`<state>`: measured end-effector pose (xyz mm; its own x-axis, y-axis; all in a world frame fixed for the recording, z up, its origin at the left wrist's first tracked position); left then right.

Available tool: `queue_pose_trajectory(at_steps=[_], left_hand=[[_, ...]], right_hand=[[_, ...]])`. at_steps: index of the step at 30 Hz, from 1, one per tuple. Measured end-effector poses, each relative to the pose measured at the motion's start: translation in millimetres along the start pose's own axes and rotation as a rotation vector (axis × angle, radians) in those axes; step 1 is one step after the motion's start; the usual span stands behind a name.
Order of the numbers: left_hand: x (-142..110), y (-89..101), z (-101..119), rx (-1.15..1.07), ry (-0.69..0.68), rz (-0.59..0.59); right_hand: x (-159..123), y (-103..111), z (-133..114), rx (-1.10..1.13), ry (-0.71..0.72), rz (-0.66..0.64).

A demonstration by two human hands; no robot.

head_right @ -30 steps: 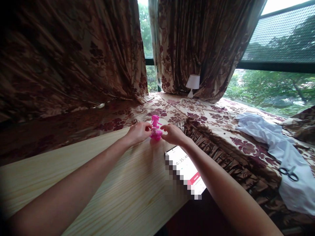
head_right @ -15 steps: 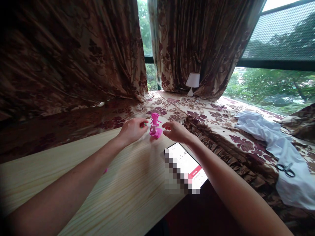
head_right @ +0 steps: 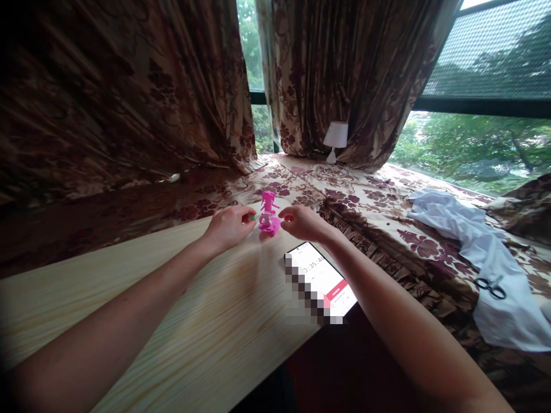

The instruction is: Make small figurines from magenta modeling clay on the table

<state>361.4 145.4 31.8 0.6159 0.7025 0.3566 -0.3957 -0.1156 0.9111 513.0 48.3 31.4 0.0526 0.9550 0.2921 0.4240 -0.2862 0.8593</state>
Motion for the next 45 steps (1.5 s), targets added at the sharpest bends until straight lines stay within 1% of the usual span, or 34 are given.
queue_pose_trajectory(at_steps=[6, 12, 16, 19, 31, 40, 45], left_hand=[[4, -6.1, 3, -0.009, -0.030, 0.021], [8, -10.2, 4, -0.054, 0.034, 0.067], [10, -12.3, 6, -0.132, 0.059, 0.033], [10, -14.3, 8, -0.162, 0.049, 0.020], [10, -18.6, 10, -0.158, 0.094, -0.026], [11, -21.4, 12, -0.189, 0.061, -0.021], [11, -21.9, 11, -0.204, 0.035, 0.004]], right_hand=[[-7, 4, 2, 0.026, 0.014, 0.003], [-9, 4, 6, 0.042, 0.004, -0.006], [-8, 3, 8, 0.044, -0.001, -0.010], [-8, 2, 9, 0.044, 0.001, -0.012], [-10, 1, 11, 0.042, -0.008, -0.028], [-10, -1, 16, 0.036, -0.025, -0.030], [-10, -2, 17, 0.046, -0.023, -0.030]])
Point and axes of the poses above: each hand's wrist, its own x-axis towards the middle knuckle, its own y-axis out of the back of the hand, z = x × y, the point moved 4 cm from there along x, towards the middle knuckle, and after that the axes turned 6 degrees about y, right-handed, at the moved point
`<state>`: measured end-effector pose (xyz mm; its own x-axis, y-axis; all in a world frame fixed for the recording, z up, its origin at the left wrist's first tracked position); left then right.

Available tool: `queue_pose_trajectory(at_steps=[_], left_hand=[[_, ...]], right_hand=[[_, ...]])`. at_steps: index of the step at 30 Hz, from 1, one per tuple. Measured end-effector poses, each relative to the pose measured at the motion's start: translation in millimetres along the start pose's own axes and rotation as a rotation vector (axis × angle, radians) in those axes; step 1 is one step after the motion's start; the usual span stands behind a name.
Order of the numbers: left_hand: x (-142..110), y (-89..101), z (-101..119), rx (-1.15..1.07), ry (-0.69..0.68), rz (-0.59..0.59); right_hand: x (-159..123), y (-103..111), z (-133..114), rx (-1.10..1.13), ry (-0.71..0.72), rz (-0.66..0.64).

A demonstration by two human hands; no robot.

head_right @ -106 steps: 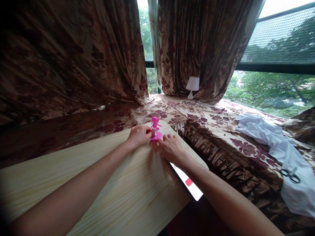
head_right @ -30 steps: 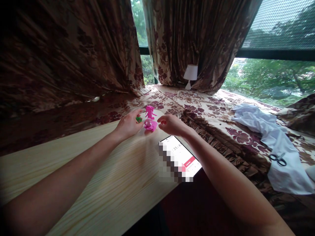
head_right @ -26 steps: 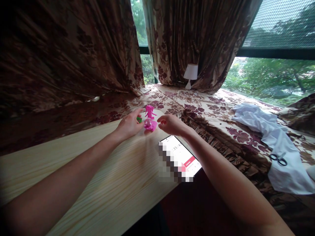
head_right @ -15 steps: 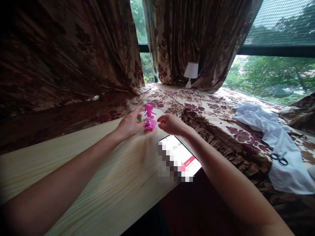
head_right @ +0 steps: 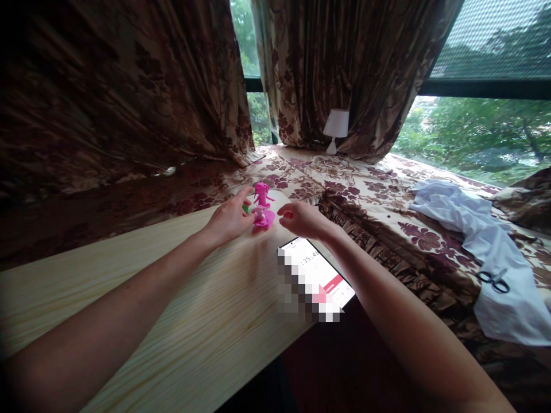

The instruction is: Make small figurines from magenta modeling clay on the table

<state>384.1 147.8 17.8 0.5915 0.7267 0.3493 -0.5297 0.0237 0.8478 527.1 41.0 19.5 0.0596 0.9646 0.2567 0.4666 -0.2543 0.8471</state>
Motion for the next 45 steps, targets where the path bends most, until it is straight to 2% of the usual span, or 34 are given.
queue_pose_trajectory(at_steps=[16, 24, 28, 31, 34, 38, 41, 45], left_hand=[[2, 5.1, -7, 0.022, 0.052, -0.002], [2, 5.3, -11, 0.006, 0.018, 0.031], [-3, 11.5, -8, -0.077, -0.034, 0.090], [-16, 19.3, -5, -0.169, -0.091, 0.152], [-38, 23.8, -7, -0.258, -0.124, 0.164], [-73, 25.6, -26, -0.329, -0.115, 0.128], [-97, 25.7, -45, -0.347, -0.054, 0.073], [-119, 27.4, -61, -0.346, 0.016, 0.008]], right_hand=[[2, -4, 5, 0.004, 0.004, 0.015], [2, -3, 5, 0.004, -0.003, 0.010], [3, -2, 4, 0.006, -0.015, 0.007], [1, 3, 2, 0.023, -0.018, 0.020], [-2, 10, 1, 0.047, -0.014, 0.039], [-6, 17, 5, 0.081, -0.002, 0.057], [-7, 20, 10, 0.083, -0.019, 0.077], [-5, 21, 8, 0.069, -0.059, 0.115]])
Point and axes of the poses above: each hand's wrist, its own x-axis towards the middle knuckle, its own y-axis out of the back of the hand, z = x × y, the point moved 4 cm from there along x, towards the middle knuckle, and after that the axes turned 6 degrees about y, right-handed, at the moved point
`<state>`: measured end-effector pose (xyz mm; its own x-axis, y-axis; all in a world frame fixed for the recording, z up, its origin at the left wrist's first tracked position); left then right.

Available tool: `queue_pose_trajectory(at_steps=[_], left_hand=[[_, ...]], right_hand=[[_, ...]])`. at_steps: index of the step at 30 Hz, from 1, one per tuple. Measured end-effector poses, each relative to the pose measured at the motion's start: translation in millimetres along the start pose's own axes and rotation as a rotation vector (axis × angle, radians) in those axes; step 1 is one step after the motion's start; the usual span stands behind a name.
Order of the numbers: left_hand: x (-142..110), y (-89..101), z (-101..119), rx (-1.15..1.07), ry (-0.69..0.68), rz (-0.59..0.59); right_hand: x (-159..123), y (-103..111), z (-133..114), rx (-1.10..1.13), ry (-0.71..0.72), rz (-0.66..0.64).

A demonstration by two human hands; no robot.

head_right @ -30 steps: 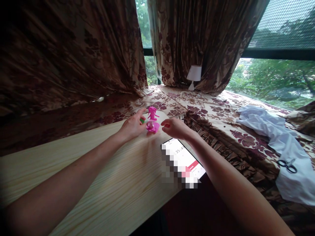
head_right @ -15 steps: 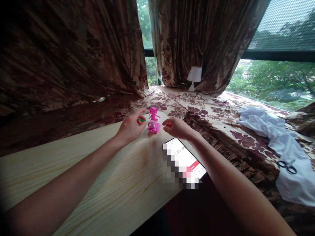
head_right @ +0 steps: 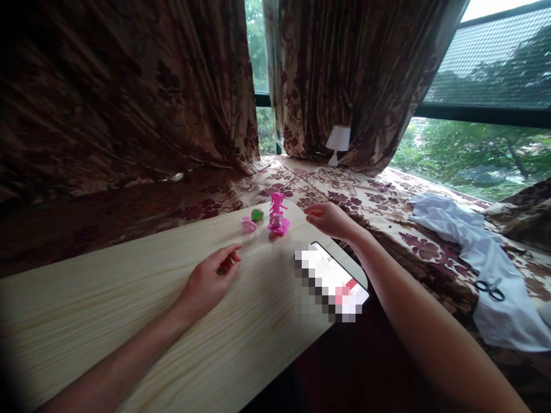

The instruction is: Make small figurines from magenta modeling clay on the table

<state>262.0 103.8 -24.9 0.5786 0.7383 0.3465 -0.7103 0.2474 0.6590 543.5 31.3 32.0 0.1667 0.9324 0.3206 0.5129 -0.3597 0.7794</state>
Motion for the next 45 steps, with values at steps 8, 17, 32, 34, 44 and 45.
queue_pose_trajectory(at_steps=[8, 17, 32, 34, 44, 45], left_hand=[[-10, 5.0, 14, 0.123, -0.234, 0.007], [-11, 2.9, 9, 0.162, -0.258, 0.028], [23, -14.9, 35, 0.256, -0.230, -0.023], [37, -21.2, 38, 0.216, -0.182, 0.018], [92, -30.1, 28, 0.153, 0.065, 0.059], [98, -31.5, 28, 0.145, 0.084, 0.038]], right_hand=[[-8, 1, -35, -0.001, 0.003, 0.068], [2, 4, -51, -0.163, 0.052, 0.059], [16, -38, -60, -0.333, 0.145, 0.031], [20, -36, -50, -0.318, 0.087, 0.027], [26, -45, -5, -0.138, 0.037, -0.031], [26, -47, -6, -0.122, 0.058, -0.017]])
Point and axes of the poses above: each hand's wrist, its own x-axis towards the middle knuckle, its own y-axis out of the back of the hand, z = x × y, the point moved 4 cm from there along x, towards the middle knuckle, and after that the axes turned 6 degrees about y, right-handed, at the moved point
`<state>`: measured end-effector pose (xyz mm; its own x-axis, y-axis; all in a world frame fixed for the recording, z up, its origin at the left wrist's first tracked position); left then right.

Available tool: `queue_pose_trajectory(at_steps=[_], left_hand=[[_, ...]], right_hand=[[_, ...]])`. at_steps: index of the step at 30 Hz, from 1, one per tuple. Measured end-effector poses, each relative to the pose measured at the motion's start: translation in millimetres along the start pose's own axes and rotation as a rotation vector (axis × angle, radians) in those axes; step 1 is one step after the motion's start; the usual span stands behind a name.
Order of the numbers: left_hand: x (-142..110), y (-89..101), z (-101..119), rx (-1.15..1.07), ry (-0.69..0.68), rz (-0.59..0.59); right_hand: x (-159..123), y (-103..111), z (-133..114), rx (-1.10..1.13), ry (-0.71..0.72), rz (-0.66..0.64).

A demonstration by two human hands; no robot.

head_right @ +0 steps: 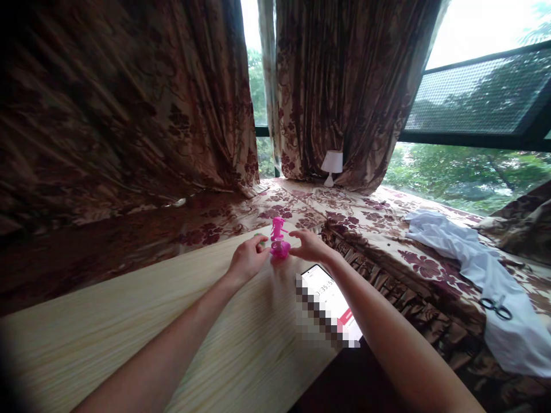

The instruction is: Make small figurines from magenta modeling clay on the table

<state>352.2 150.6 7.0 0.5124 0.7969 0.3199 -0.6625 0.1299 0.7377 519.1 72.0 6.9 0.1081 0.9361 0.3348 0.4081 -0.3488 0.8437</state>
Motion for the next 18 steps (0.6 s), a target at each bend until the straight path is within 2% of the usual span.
queue_pose_trajectory(at_steps=[7, 13, 18], left_hand=[[25, -15.6, 10, -0.068, 0.103, -0.128], [25, -22.1, 9, -0.149, 0.161, -0.182], [23, -23.4, 9, -0.265, 0.187, -0.199]], right_hand=[[6, -16, -4, 0.058, 0.095, 0.081], [13, -26, 4, 0.082, 0.142, 0.050], [12, -26, 6, 0.090, 0.123, 0.035]])
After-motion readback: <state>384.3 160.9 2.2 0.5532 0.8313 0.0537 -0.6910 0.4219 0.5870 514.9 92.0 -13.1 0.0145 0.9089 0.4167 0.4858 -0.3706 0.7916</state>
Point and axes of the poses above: each hand's wrist, its own x-axis towards the middle knuckle, its own y-axis out of the back of the hand, z = x × y, the point moved 4 cm from there along x, towards the middle knuckle, and after that the axes turned 6 degrees about y, right-handed, at the moved point
